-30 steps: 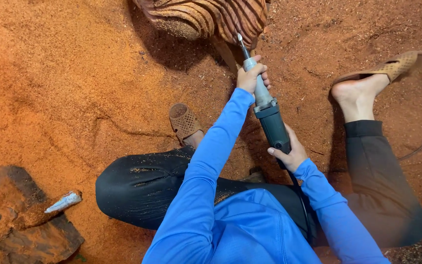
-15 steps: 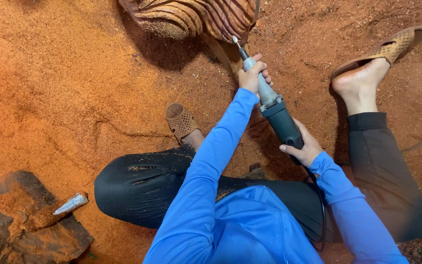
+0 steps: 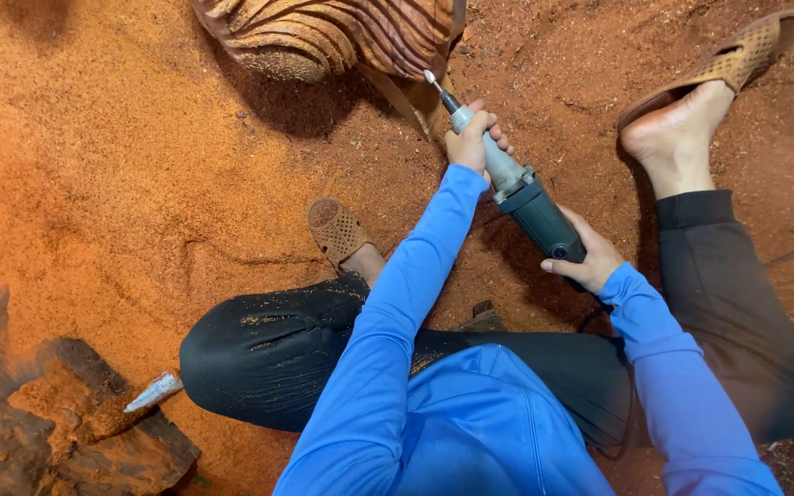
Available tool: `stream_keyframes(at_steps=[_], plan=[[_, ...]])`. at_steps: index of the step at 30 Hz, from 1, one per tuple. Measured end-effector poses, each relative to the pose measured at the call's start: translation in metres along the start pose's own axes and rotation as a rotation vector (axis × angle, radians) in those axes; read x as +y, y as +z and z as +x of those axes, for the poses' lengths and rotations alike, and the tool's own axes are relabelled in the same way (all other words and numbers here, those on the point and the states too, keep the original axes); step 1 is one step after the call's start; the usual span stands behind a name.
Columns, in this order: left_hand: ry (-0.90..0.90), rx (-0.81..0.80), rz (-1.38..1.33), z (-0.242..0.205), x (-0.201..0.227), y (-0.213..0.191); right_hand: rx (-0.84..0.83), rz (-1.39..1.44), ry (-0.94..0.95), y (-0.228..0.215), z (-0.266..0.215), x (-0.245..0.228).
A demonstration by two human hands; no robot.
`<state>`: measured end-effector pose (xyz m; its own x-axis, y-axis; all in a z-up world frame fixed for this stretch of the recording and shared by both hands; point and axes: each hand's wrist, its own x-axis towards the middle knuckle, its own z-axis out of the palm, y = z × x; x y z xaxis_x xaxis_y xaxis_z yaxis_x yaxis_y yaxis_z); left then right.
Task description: Using a power rotary tool to carve and refine details on a large wooden sculpture
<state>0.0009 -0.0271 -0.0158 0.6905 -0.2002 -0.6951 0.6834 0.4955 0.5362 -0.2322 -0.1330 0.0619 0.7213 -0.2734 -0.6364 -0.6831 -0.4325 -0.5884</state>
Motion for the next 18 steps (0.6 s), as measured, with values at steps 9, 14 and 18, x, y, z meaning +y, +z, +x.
stream_keyframes(at_steps=[9, 14, 18], plan=[[-0.082, 0.005, -0.054, 0.037, -0.061, -0.011, -0.012, 0.029, -0.033, -0.010, 0.000, 0.018], [-0.138, -0.121, -0.139, 0.009, -0.030, -0.016, -0.013, 0.009, 0.017, 0.001, -0.002, 0.017], [-0.043, -0.133, -0.187, 0.011, -0.003, -0.027, 0.056, -0.027, 0.011, 0.030, 0.017, 0.015]])
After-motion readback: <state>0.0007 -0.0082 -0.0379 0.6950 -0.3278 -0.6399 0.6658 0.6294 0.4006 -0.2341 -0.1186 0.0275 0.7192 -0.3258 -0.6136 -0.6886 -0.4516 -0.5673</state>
